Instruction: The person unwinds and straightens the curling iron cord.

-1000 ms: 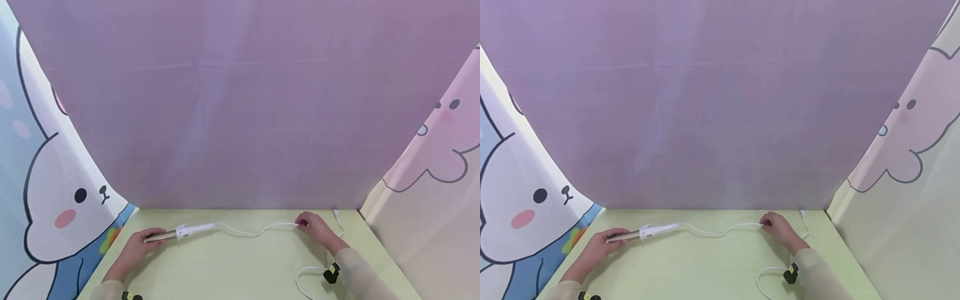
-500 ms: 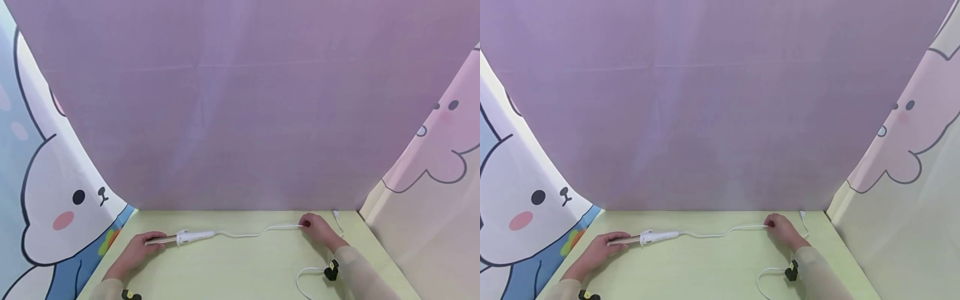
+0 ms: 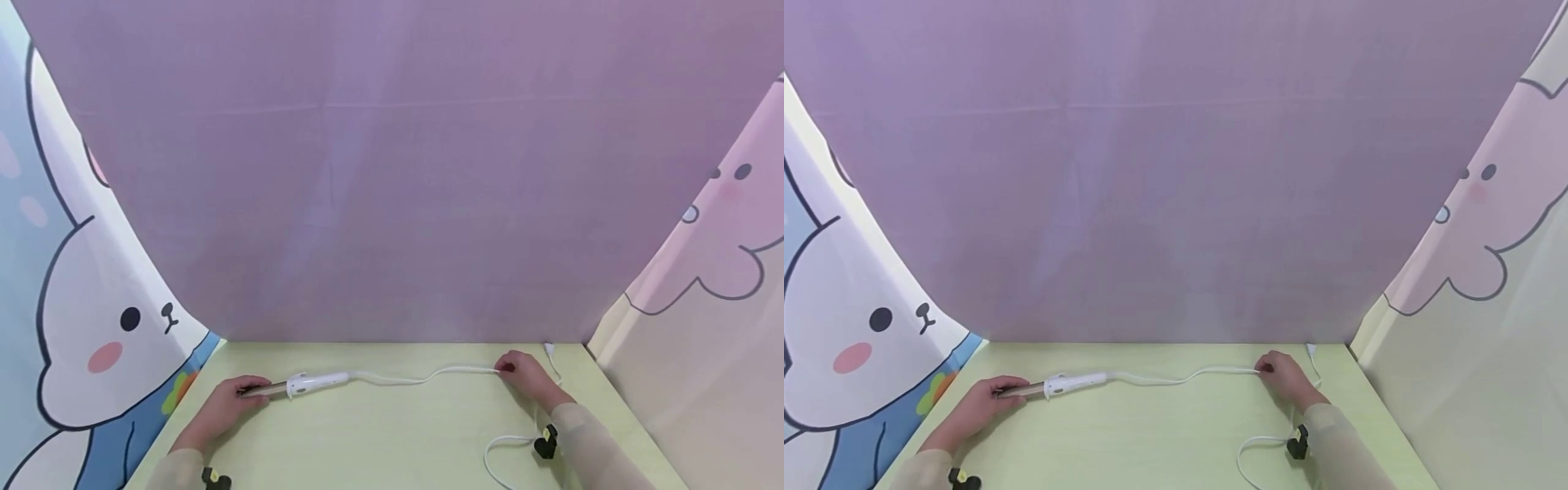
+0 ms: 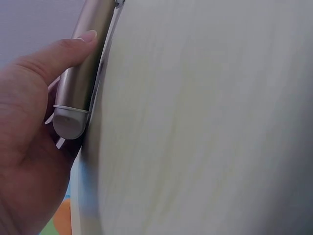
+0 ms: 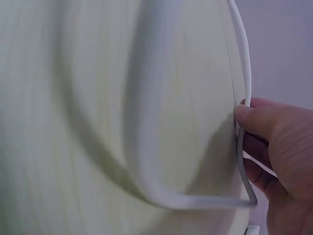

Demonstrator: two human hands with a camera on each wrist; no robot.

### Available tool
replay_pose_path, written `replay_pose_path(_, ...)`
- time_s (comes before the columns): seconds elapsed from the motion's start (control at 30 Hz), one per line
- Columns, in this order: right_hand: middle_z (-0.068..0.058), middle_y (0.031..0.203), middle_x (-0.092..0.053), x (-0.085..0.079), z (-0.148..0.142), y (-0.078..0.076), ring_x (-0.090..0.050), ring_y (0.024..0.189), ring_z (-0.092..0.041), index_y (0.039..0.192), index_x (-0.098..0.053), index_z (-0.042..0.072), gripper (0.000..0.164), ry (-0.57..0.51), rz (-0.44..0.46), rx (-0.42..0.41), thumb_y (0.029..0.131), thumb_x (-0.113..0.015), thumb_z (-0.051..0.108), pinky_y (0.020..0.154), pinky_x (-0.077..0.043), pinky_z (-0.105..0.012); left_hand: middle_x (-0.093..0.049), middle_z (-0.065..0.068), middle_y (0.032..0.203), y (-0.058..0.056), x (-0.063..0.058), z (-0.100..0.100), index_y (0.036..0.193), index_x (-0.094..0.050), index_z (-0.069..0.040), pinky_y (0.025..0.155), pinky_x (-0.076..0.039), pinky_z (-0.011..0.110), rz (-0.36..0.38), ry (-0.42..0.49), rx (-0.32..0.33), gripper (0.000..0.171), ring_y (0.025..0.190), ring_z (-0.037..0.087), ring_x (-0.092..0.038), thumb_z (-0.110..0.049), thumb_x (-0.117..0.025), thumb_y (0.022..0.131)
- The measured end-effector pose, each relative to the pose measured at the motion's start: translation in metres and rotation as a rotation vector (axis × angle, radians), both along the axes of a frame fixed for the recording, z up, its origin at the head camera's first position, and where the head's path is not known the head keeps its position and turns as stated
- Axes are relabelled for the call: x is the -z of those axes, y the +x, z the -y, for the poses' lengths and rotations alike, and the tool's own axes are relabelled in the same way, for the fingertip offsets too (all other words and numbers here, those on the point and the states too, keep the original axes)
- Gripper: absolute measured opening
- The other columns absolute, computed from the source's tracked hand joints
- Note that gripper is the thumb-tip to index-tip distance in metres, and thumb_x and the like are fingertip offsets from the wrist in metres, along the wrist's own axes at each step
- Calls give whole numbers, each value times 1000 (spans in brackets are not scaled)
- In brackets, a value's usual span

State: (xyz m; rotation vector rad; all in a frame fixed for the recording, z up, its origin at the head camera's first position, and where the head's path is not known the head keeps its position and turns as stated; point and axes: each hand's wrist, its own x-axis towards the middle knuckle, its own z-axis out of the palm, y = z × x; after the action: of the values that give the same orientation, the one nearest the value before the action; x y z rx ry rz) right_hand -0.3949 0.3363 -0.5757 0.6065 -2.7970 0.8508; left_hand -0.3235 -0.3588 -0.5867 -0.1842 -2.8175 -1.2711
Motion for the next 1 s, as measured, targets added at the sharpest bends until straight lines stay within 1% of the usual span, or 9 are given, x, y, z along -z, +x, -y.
replay_pose_path(0.2, 1, 95, -73, 0, -5, 3, -67, 89, -14, 98, -80, 7, 15, -53, 34, 28, 93, -82, -7, 81, -59, -32, -79, 5, 123, 0, -3, -2, 125, -81, -12, 99, -54, 44, 7, 4, 1, 33, 114, 25, -69, -21, -91, 95)
replay_pose_path(0.27, 0, 96, -73, 0, -6, 4, -67, 89, -14, 99, -80, 6, 13, -58, 41, 34, 93, -82, -6, 81, -59, -32, -79, 5, 122, 0, -4, -3, 125, -81, -11, 98, -54, 44, 3, 3, 10, 33, 114, 25, -68, -20, -91, 95)
replay_pose_path(0.43, -1, 98, -74, -1, -6, 7, -68, 91, -17, 100, -80, 6, 12, -67, 52, 49, 93, -83, -4, 82, -59, -32, -78, 5, 123, -1, -6, -6, 126, -81, -11, 97, -53, 42, 0, -2, 8, 34, 112, 24, -67, -19, -91, 94)
replay_pose_path(0.53, -1, 97, -74, -1, -5, 8, -67, 91, -16, 100, -80, 6, 12, -81, 58, 60, 93, -84, -3, 82, -58, -32, -78, 6, 124, -3, -6, -6, 127, -80, -11, 97, -53, 44, 3, -7, 10, 36, 111, 24, -67, -20, -91, 94)
replay_pose_path(0.67, 0, 97, -73, 1, -5, 9, -66, 91, -13, 103, -81, 6, 12, -124, 94, 65, 93, -87, 4, 82, -58, -30, -78, 6, 125, -2, -5, -6, 128, -80, -11, 99, -53, 48, 0, -31, 10, 38, 112, 24, -68, -22, -92, 94)
replay_pose_path(0.77, -1, 101, -74, 2, -3, 7, -67, 95, -16, 107, -80, 4, 17, -169, 125, 69, 93, -89, 9, 85, -58, -30, -77, 6, 124, -2, -6, -5, 129, -79, -11, 100, -54, 50, -12, -56, 10, 39, 112, 25, -69, -23, -92, 94)
replay_pose_path(0.83, -3, 105, -74, 1, 0, 6, -68, 99, -19, 111, -79, 3, 22, -188, 128, 76, 94, -89, 11, 89, -59, -33, -77, 6, 125, -2, -7, -6, 130, -78, -10, 99, -54, 51, -20, -66, 10, 40, 112, 26, -69, -25, -91, 95)
replay_pose_path(0.9, -6, 109, -75, -1, 3, 7, -69, 104, -23, 116, -78, 2, 27, -188, 114, 97, 96, -89, 16, 93, -59, -39, -76, 7, 127, -3, -9, -9, 132, -77, -9, 100, -55, 53, -41, -73, 12, 43, 115, 28, -69, -29, -90, 97)
replay_pose_path(1.0, -12, 118, -75, -5, 12, 10, -69, 113, -32, 125, -76, -1, 37, -172, 69, 114, 99, -86, 23, 100, -57, -51, -74, 12, 131, -6, -12, -20, 135, -74, -5, 101, -54, 58, -121, -82, 19, 46, 118, 34, -68, -31, -87, 99)
